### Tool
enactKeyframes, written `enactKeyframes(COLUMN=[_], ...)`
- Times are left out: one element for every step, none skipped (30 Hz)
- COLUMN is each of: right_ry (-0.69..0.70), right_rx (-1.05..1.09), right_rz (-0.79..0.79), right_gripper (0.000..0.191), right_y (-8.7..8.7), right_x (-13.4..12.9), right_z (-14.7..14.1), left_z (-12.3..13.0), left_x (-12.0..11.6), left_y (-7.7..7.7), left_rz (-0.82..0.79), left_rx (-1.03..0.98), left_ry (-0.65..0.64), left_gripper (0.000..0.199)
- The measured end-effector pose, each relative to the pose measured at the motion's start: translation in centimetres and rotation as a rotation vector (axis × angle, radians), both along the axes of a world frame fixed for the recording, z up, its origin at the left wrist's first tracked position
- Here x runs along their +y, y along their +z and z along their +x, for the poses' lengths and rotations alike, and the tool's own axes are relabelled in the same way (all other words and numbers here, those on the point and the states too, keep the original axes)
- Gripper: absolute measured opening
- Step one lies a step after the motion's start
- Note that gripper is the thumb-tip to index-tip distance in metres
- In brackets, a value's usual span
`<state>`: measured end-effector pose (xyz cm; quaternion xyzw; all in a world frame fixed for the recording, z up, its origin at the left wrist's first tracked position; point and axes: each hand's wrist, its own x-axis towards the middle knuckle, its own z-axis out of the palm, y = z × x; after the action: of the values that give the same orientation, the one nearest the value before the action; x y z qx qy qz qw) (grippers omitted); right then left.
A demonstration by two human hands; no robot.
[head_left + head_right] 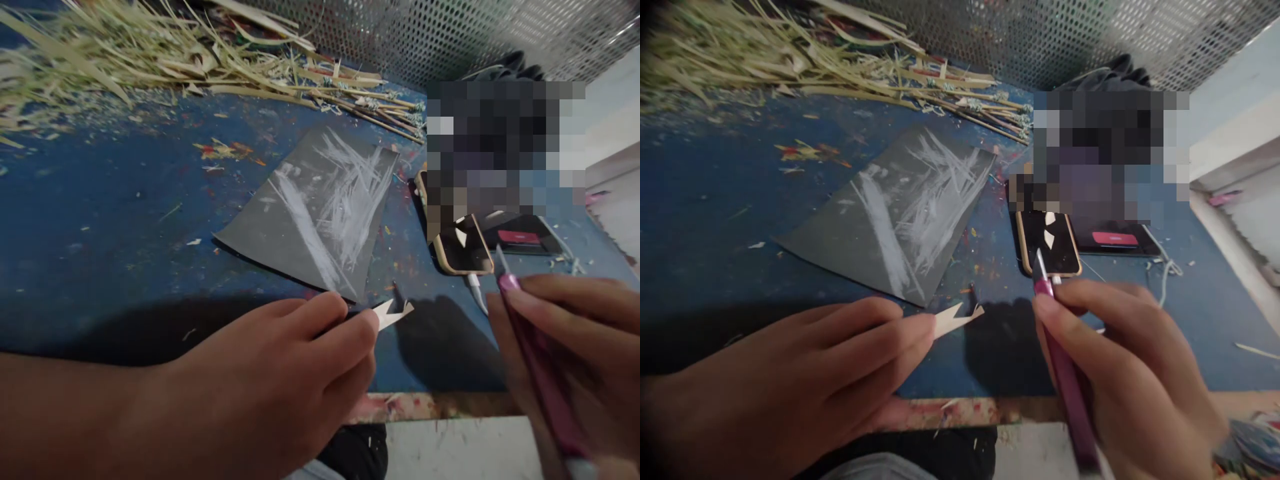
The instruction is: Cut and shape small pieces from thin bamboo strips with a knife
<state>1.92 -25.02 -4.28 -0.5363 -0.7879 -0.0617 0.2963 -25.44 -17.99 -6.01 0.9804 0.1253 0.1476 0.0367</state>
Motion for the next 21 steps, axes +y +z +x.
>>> enactKeyframes(right_ry=[0.014, 0.047, 0.106, 0.137, 0.129, 0.125, 0.120, 0.135, 0.180, 0.247, 0.335, 0.432, 0.521, 0.590, 0.634, 0.649, 0.643, 0.625, 0.601, 0.585, 0.580], right_rx=[-0.056, -0.159, -0.269, -0.366, -0.400, -0.335, -0.222, -0.067, 0.090, 0.216, 0.296, 0.340, 0.371, 0.401, 0.432, 0.463, 0.493, 0.524, 0.553, 0.577, 0.604], right_rz=[0.072, 0.166, 0.258, 0.280, 0.267, 0.267, 0.211, 0.128, 0.012, -0.142, -0.313, -0.480, -0.632, -0.774, -0.899, -1.004, -1.089, -1.162, -1.228, -1.289, -1.352], right_gripper=[0.049, 0.045, 0.041, 0.037, 0.033, 0.028, 0.024, 0.021, 0.021, 0.024, 0.031, 0.039, 0.048, 0.055, 0.058, 0.057, 0.052, 0.046, 0.041, 0.037, 0.035], right_y=[0.2, 0.4, 0.7, 1.1, 1.5, 1.9, 2.3, 2.7, 3.0, 3.2, 3.4, 3.4, 3.4, 3.3, 3.1, 2.9, 2.6, 2.4, 2.1, 1.9, 1.7], right_x=[1.1, 2.3, 3.6, 4.8, 6.0, 7.1, 8.0, 8.7, 9.3, 9.8, 10.1, 10.4, 10.5, 10.6, 10.5, 10.3, 10.0, 9.7, 9.4, 9.0, 8.7], right_z=[-0.1, -0.3, -0.5, -1.0, -1.5, -2.1, -2.7, -3.3, -4.0, -4.6, -5.1, -5.5, -5.9, -6.2, -6.6, -6.8, -7.1, -7.4, -7.6, -7.9, -8.1], left_z=[0.1, 0.1, 0.0, -0.2, -0.4, -0.6, -0.9, -1.1, -1.4, -1.6, -1.8, -2.0, -2.1, -2.3, -2.4, -2.5, -2.6, -2.7, -2.8, -2.9, -2.9], left_x=[0.2, 0.3, 0.4, 0.5, 0.7, 1.1, 1.5, 2.2, 2.9, 3.7, 4.5, 5.3, 5.9, 6.5, 7.0, 7.4, 7.6, 7.7, 7.8, 7.8, 7.7], left_y=[0.3, 0.6, 0.8, 1.0, 1.1, 1.3, 1.5, 1.8, 2.2, 2.7, 3.3, 3.9, 4.4, 4.8, 5.1, 5.3, 5.3, 5.2, 5.0, 4.7, 4.4], left_rz=[0.012, 0.021, 0.025, 0.022, 0.007, -0.022, -0.057, -0.096, -0.137, -0.174, -0.206, -0.234, -0.261, -0.291, -0.315, -0.329, -0.324, -0.295, -0.245, -0.179, -0.105], left_rx=[0.007, 0.031, 0.065, 0.105, 0.142, 0.168, 0.183, 0.190, 0.196, 0.203, 0.200, 0.184, 0.159, 0.131, 0.101, 0.070, 0.039, 0.010, -0.016, -0.035, -0.047], left_ry=[0.035, 0.096, 0.171, 0.240, 0.283, 0.295, 0.282, 0.257, 0.237, 0.238, 0.249, 0.259, 0.252, 0.224, 0.186, 0.148, 0.112, 0.073, 0.032, -0.012, -0.058], left_gripper=[0.025, 0.025, 0.022, 0.018, 0.015, 0.015, 0.015, 0.016, 0.015, 0.015, 0.016, 0.018, 0.020, 0.024, 0.027, 0.030, 0.031, 0.032, 0.033, 0.033, 0.034])
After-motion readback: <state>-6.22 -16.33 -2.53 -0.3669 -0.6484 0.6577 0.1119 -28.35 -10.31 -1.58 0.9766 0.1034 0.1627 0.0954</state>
